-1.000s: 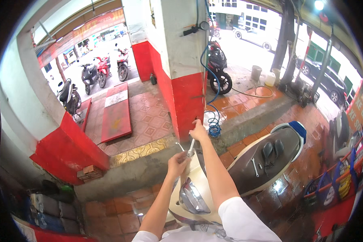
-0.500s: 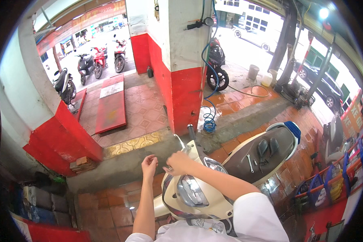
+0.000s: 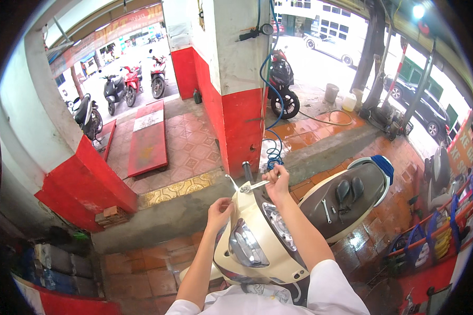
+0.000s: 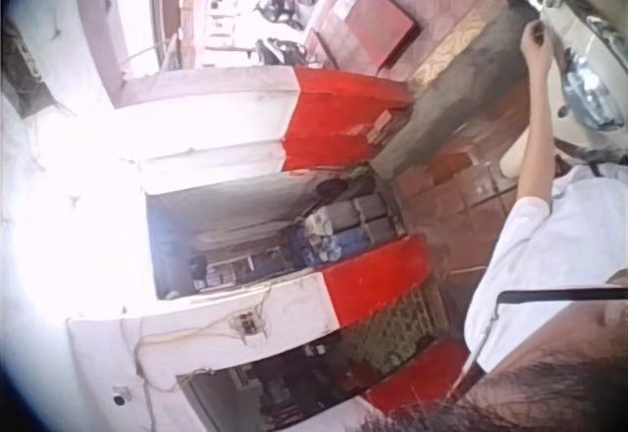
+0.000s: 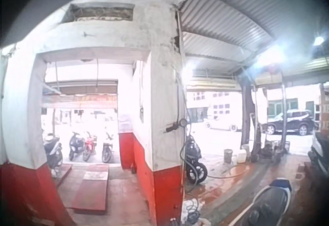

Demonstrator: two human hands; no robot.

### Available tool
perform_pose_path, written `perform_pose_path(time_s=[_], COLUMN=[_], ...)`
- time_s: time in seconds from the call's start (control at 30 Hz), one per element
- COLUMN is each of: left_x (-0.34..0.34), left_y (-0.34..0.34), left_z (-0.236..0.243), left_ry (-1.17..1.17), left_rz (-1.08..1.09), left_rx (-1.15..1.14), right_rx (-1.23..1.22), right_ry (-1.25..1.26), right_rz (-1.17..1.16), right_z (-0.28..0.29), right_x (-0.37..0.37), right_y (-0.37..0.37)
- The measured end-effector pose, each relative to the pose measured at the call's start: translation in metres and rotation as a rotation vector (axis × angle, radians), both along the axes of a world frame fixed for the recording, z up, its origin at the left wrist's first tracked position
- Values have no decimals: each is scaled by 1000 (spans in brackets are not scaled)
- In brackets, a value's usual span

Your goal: The person removes a mirror from a scooter using a wrench, sets the mirror on the seat, and then uses the wrench to tighten or loosen bolts on the front cowl and handlebars of the vehicle.

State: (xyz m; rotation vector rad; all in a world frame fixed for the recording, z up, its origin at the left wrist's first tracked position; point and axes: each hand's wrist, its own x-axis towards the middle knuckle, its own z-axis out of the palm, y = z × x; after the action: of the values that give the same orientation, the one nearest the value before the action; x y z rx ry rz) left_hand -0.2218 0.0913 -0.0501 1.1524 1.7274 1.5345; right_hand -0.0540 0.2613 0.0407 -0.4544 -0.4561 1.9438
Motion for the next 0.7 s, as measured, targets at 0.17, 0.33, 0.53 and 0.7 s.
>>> perform_pose_path(time_s=[0.17,0.33,0.53,0.7], left_x=[13,7,12,11], left_y=[24,41,30,25], left_z=[35,38,33,31], left_ry=[163,140,46,-24], left_rz=[-9,-13,-24,-83], left_rx=[95,26,28,29], right_rx=[-215,-153,-179,-224], right_ry=[16,-79,-210,-407], right_rz=[-101,-140,-181,-101], right_z=[2,-16,-41,-58], right_x=[3,-38,-60,-81], right_y=[26,35,70,92])
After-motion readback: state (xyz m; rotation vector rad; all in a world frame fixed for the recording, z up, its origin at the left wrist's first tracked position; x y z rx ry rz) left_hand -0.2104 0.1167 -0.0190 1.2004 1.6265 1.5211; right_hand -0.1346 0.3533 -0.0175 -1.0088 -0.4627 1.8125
